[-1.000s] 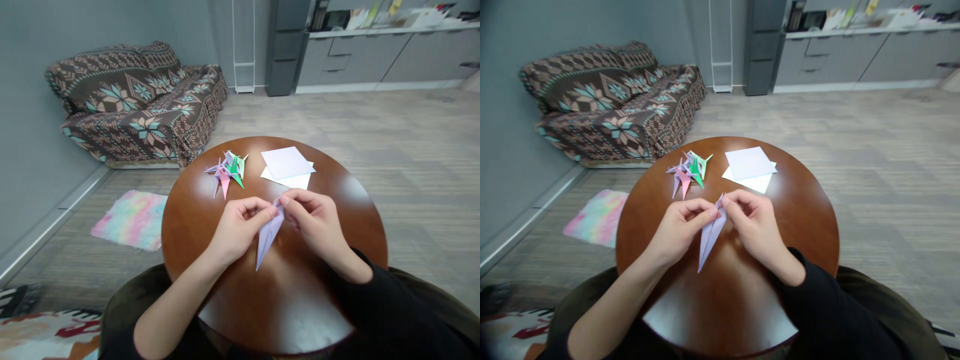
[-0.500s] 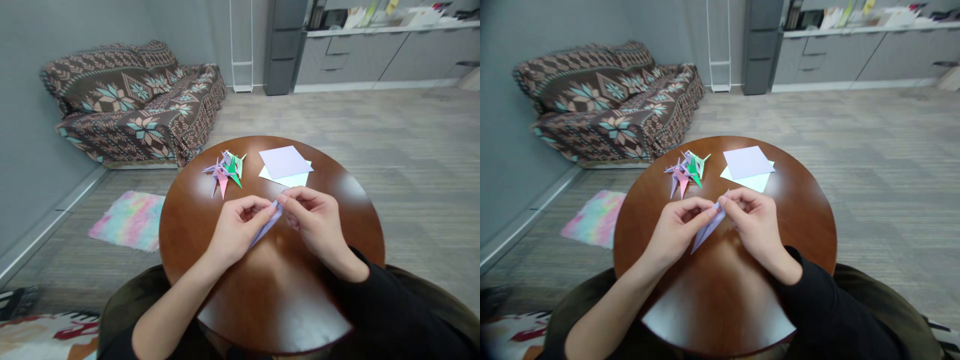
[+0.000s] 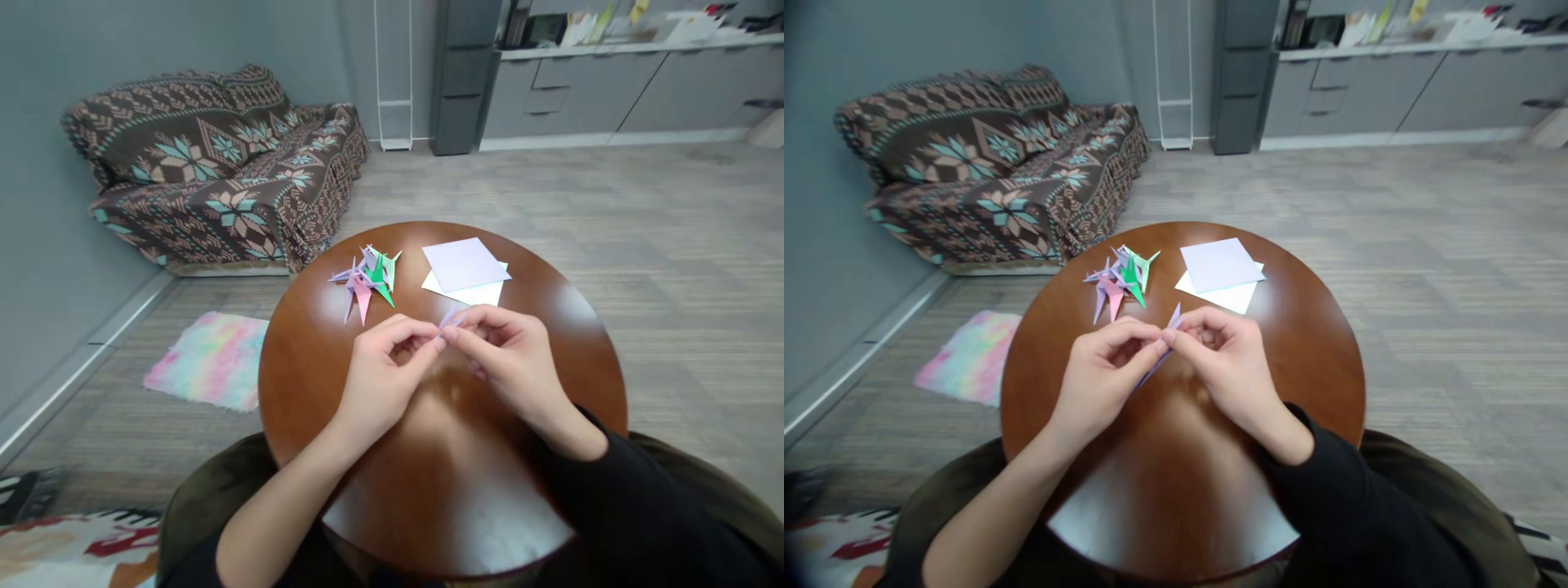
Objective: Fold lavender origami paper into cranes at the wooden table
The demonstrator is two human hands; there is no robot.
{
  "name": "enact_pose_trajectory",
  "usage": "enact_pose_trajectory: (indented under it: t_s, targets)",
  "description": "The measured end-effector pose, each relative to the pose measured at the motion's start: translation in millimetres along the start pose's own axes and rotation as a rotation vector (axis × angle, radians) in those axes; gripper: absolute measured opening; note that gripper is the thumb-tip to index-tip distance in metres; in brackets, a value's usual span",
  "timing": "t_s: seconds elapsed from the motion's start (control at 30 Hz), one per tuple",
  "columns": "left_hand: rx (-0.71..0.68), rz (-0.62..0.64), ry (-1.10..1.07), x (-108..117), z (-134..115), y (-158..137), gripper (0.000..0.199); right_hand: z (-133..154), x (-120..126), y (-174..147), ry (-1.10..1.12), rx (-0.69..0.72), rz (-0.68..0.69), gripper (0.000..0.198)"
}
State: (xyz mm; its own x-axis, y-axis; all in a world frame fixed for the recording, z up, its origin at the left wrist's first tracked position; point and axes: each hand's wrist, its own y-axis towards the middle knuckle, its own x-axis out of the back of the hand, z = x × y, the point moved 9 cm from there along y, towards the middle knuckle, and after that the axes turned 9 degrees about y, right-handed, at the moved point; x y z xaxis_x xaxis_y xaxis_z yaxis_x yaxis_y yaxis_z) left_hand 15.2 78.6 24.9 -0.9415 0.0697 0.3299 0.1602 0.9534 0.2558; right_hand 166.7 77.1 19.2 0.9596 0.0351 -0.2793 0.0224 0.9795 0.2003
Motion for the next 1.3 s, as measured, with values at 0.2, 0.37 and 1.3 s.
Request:
enact_pose_trajectory:
  t_s: [0.2,0.37,1.3]
  targets:
    - [0.004,0.003,-0.031,1.2,-4.9,-1.4,0.011,1.6,1.1,-1.0,0.004,0.010,-0.004,0.016]
    - [0.058,0.004,-0.118,0.5,-2.6,-1.4,0.010,3.4,-0.2,-2.5,-0.005,0.030,0.015,0.014]
    - [0.395,0.310,-0.611,-31.1,23.8,-5.5,0.016,12.3,1.6,-2.7,-0.208,0.061,0.001,0.010]
